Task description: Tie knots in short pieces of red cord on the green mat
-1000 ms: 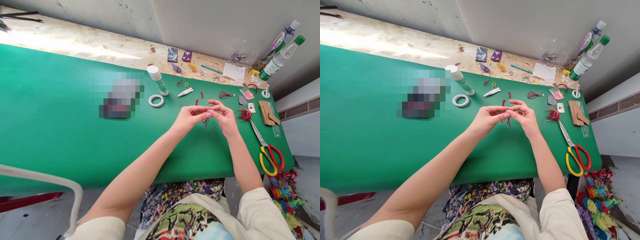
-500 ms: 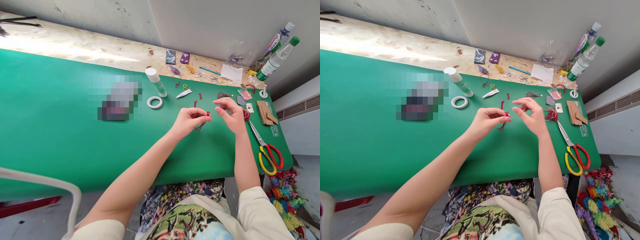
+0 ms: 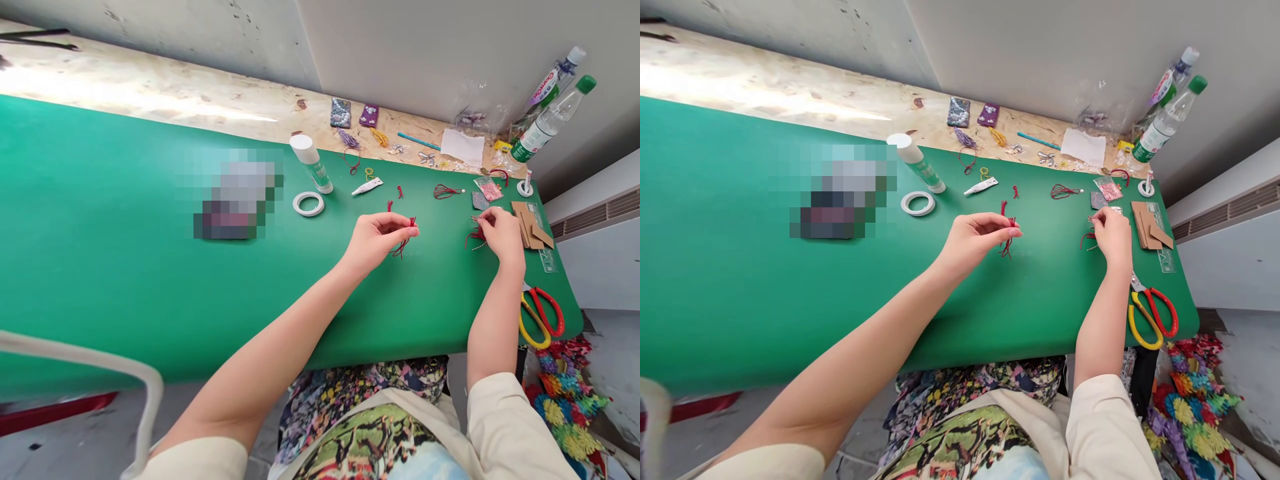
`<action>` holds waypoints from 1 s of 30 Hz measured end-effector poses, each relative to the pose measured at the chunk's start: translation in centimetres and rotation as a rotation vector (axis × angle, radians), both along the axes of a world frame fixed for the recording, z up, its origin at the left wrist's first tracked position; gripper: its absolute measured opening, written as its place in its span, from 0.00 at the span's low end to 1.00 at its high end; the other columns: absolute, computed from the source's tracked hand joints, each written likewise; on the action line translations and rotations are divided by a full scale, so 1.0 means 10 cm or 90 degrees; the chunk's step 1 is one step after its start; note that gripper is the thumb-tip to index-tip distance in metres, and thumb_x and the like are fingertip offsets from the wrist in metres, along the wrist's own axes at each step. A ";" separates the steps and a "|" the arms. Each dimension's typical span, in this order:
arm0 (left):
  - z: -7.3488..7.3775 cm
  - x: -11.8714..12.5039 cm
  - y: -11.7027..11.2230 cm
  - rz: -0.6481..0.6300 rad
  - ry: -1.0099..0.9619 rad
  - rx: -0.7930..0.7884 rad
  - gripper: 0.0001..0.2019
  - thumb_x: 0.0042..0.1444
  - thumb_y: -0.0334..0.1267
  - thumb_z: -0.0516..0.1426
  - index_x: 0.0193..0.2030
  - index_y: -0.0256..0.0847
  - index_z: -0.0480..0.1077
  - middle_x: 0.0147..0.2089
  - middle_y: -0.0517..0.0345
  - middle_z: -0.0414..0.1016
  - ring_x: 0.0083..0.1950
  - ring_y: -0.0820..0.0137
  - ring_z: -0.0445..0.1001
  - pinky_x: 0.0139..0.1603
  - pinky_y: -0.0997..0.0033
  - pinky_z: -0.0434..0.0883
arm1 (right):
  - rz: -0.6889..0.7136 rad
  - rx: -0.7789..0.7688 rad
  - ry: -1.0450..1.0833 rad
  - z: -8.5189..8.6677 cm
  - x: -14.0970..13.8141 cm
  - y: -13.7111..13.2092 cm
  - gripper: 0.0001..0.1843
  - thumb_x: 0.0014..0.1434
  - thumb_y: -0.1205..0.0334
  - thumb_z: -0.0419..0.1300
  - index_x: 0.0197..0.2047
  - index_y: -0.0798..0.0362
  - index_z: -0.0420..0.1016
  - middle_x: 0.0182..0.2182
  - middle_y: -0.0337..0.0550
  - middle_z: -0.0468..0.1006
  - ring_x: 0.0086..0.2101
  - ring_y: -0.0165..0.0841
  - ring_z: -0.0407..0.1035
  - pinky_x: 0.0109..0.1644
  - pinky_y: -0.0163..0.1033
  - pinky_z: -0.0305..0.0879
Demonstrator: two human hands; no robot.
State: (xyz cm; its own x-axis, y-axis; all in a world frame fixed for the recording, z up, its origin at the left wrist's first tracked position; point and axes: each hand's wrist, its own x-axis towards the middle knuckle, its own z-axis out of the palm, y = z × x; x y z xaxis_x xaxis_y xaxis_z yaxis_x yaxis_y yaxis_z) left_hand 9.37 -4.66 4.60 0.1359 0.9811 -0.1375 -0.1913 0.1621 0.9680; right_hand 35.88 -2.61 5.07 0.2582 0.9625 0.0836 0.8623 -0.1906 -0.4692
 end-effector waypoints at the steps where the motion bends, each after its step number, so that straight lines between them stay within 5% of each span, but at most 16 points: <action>1: 0.00 0.00 0.00 -0.003 0.001 -0.002 0.21 0.30 0.50 0.74 0.27 0.39 0.78 0.32 0.51 0.83 0.37 0.62 0.80 0.47 0.60 0.77 | 0.010 0.024 0.106 0.01 -0.02 0.01 0.02 0.55 0.67 0.59 0.31 0.52 0.73 0.30 0.45 0.79 0.34 0.40 0.76 0.44 0.48 0.72; 5: 0.00 0.00 -0.01 -0.025 0.000 -0.010 0.22 0.29 0.51 0.74 0.27 0.39 0.78 0.32 0.51 0.83 0.37 0.61 0.81 0.47 0.59 0.77 | 0.077 0.086 0.470 0.03 -0.13 0.02 0.09 0.50 0.58 0.64 0.33 0.52 0.71 0.28 0.40 0.78 0.30 0.35 0.76 0.37 0.41 0.74; 8: 0.00 0.01 -0.01 -0.032 -0.002 -0.017 0.21 0.29 0.50 0.75 0.27 0.39 0.78 0.32 0.52 0.83 0.37 0.62 0.81 0.46 0.61 0.77 | 0.094 0.109 0.538 0.04 -0.19 0.02 0.12 0.50 0.55 0.66 0.35 0.51 0.71 0.30 0.39 0.78 0.29 0.34 0.76 0.37 0.41 0.74; 10: -0.01 0.01 -0.01 -0.031 -0.003 -0.019 0.21 0.28 0.48 0.75 0.27 0.39 0.78 0.32 0.52 0.83 0.37 0.62 0.80 0.46 0.61 0.77 | 0.045 0.108 0.474 0.03 -0.19 0.03 0.10 0.53 0.57 0.63 0.37 0.52 0.71 0.30 0.41 0.79 0.30 0.35 0.76 0.39 0.44 0.74; 15: -0.02 0.00 -0.01 -0.034 0.005 -0.012 0.19 0.32 0.48 0.74 0.28 0.38 0.78 0.32 0.51 0.83 0.36 0.63 0.80 0.45 0.61 0.76 | -0.101 0.111 0.013 -0.02 -0.06 0.03 0.13 0.55 0.66 0.61 0.45 0.55 0.72 0.40 0.53 0.81 0.43 0.45 0.75 0.54 0.54 0.68; 22: -0.02 0.00 -0.01 -0.023 0.009 -0.019 0.18 0.32 0.47 0.74 0.27 0.39 0.78 0.31 0.53 0.82 0.36 0.64 0.80 0.43 0.63 0.76 | 0.273 0.001 -0.014 -0.02 -0.20 0.00 0.08 0.58 0.70 0.57 0.39 0.53 0.77 0.38 0.47 0.79 0.38 0.38 0.74 0.48 0.44 0.69; 30: -0.03 0.01 -0.01 -0.014 0.008 -0.021 0.17 0.33 0.45 0.74 0.27 0.39 0.77 0.31 0.54 0.82 0.35 0.65 0.79 0.43 0.65 0.74 | 0.317 -0.107 -0.225 -0.09 -0.41 0.04 0.07 0.63 0.66 0.58 0.42 0.51 0.76 0.41 0.50 0.77 0.44 0.44 0.72 0.48 0.47 0.67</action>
State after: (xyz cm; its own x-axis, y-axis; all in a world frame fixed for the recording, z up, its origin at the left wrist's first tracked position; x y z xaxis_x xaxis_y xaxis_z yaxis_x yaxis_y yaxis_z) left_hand 9.49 -4.72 4.29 0.1562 0.9728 -0.1712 -0.1756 0.1979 0.9644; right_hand 31.78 -2.26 4.15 -0.2401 0.9674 -0.0803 0.9639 0.2278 -0.1382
